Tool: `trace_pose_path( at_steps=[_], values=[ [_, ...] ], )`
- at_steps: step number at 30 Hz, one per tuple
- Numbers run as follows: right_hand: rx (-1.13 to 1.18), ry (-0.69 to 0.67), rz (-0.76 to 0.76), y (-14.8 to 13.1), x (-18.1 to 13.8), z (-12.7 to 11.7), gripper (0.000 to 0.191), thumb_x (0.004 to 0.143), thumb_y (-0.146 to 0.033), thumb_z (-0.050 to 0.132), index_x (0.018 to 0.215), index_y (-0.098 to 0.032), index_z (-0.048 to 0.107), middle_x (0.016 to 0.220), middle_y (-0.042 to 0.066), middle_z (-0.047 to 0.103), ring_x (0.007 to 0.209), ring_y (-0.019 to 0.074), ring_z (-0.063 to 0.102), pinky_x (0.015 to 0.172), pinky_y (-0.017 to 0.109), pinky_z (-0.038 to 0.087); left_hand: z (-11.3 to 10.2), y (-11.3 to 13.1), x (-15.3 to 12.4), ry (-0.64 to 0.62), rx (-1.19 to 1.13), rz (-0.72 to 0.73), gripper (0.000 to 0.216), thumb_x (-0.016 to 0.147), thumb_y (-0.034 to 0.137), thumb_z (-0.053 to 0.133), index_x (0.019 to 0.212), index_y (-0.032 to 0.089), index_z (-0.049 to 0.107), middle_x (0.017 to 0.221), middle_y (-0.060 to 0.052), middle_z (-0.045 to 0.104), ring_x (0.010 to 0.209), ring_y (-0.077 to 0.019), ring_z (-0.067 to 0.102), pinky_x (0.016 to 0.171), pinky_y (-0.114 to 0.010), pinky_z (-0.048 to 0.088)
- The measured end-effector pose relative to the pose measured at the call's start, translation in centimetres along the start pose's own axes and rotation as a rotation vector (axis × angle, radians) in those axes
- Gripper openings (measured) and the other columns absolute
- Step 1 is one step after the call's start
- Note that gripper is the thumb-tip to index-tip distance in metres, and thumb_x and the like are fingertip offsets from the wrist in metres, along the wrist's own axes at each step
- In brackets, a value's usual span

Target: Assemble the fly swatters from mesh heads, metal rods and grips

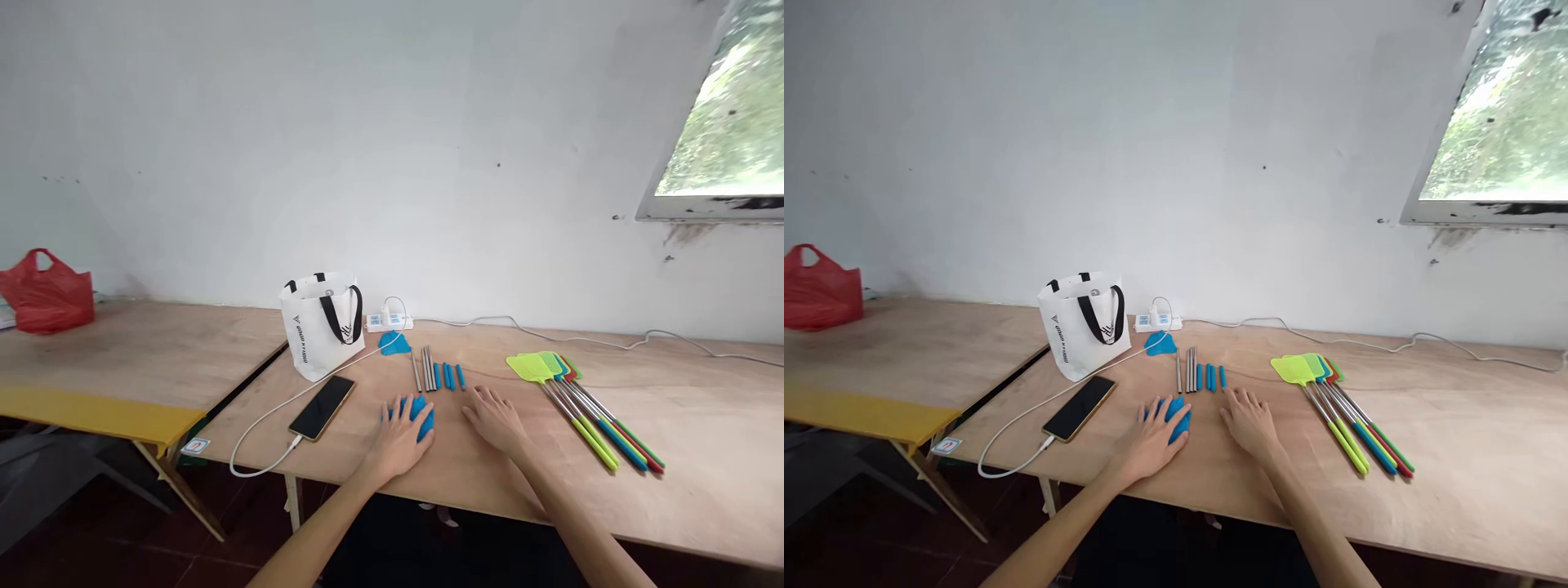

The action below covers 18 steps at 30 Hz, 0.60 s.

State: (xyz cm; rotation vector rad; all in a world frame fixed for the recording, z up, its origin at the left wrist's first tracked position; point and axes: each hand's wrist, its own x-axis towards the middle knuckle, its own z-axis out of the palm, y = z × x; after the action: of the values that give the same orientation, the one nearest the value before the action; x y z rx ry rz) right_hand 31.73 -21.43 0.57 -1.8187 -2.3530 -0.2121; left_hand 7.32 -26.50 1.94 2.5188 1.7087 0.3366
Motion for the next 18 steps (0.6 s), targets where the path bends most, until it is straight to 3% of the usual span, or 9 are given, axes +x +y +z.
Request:
trace_pose_path(
  at_steps=[4,9,13,18],
  values=[
    [-0.006,0.044,-0.028,-1.5,2.1,0.1,0.045,0.103,-0.034,0.034,0.146,-0.031,0.049,0.140,0.012,0.058,0.124,0.0280,0.055,0.095,0.040,0.044,0.3,-0.3,-2.0,0.066,0.017,0.038,0.047,0.100,0.038,0.049,0.147,0.038,0.048,0.159,-0.008,0.039,0.147,-0.0368,0.033,0.118,-0.061,0.026],
    [-0.041,0.112,-0.048,-1.4,1.9,1.0,0.042,0.104,-0.031,0.034,0.140,-0.031,0.055,0.135,0.011,0.062,0.118,0.0264,0.057,0.094,0.038,0.042,-0.7,-3.7,-3.4,0.077,0.055,0.013,0.043,0.097,0.028,0.051,0.139,0.034,0.055,0.160,-0.008,0.038,0.148,-0.0353,0.033,0.119,-0.061,0.025],
    [-0.026,0.138,-0.025,-1.0,1.1,1.3,0.037,0.104,-0.029,0.036,0.132,-0.024,0.060,0.128,0.012,0.066,0.116,0.0264,0.058,0.093,0.037,0.040,-1.5,-6.9,-2.3,0.075,0.101,0.014,0.046,0.099,0.030,0.047,0.144,0.034,0.050,0.161,-0.007,0.037,0.150,-0.0325,0.031,0.120,-0.059,0.023],
    [0.015,0.177,-0.047,-1.0,0.8,1.5,0.041,0.104,-0.027,0.036,0.141,-0.029,0.053,0.146,0.009,0.055,0.121,0.0249,0.056,0.093,0.037,0.039,-1.3,-8.0,-0.1,0.118,0.154,-0.010,0.055,0.099,0.028,0.044,0.153,0.035,0.038,0.162,-0.007,0.037,0.148,-0.0337,0.033,0.120,-0.061,0.022]
  ],
)
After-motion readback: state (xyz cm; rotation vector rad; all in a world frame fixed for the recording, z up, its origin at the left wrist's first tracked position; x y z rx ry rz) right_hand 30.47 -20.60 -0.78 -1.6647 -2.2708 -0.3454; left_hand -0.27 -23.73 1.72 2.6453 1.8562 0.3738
